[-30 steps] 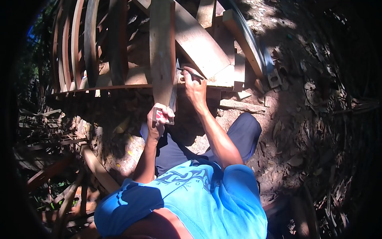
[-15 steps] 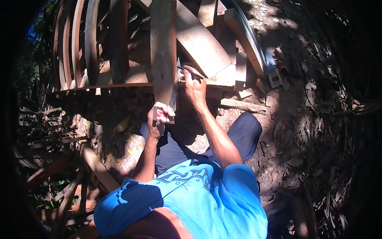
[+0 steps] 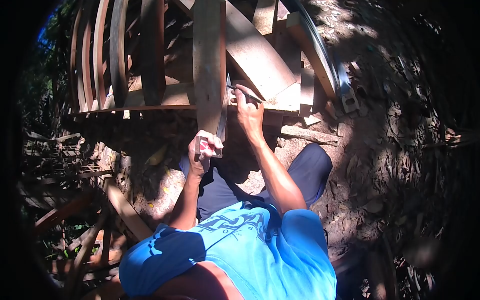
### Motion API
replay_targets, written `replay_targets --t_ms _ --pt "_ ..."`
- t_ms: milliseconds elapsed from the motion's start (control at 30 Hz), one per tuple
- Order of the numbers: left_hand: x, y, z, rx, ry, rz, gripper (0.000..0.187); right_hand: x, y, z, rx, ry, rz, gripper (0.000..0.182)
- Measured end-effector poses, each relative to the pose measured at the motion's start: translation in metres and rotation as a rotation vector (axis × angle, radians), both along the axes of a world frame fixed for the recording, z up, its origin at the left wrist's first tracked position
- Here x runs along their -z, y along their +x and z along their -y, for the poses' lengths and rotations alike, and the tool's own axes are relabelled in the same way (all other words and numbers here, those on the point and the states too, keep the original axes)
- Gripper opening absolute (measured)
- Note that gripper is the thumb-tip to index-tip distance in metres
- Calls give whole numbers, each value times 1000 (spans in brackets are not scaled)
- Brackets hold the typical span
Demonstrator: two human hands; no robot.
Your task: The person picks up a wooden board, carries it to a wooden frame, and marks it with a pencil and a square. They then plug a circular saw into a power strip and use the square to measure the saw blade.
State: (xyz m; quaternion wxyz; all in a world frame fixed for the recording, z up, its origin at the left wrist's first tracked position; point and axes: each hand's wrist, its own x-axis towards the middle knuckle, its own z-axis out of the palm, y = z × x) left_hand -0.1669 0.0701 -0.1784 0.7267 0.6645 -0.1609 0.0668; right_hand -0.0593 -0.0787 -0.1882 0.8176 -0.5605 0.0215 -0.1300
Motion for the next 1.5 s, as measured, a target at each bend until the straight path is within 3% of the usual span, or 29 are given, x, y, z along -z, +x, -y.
replay_targets --t_ms 133,300,533,833,1267,1500 --pt "-2 -1 0 -7 1 -11 56 -21 -13 9 98 -115 24 25" --pt "-1 -2 -4 -16 84 -21 64 -31 -18 20 116 -6 34 23" --pt "1 0 4 -16 45 11 57 -7 -42 39 120 56 137 21" --pt "0 2 8 -87 163 55 64 13 -44 56 67 85 96 21" --pt "-1 0 8 -74 111 2 65 7 -31 60 66 72 55 16" --pt "1 1 4 -52 66 -1 63 1 -21 45 10 -72 92 19"
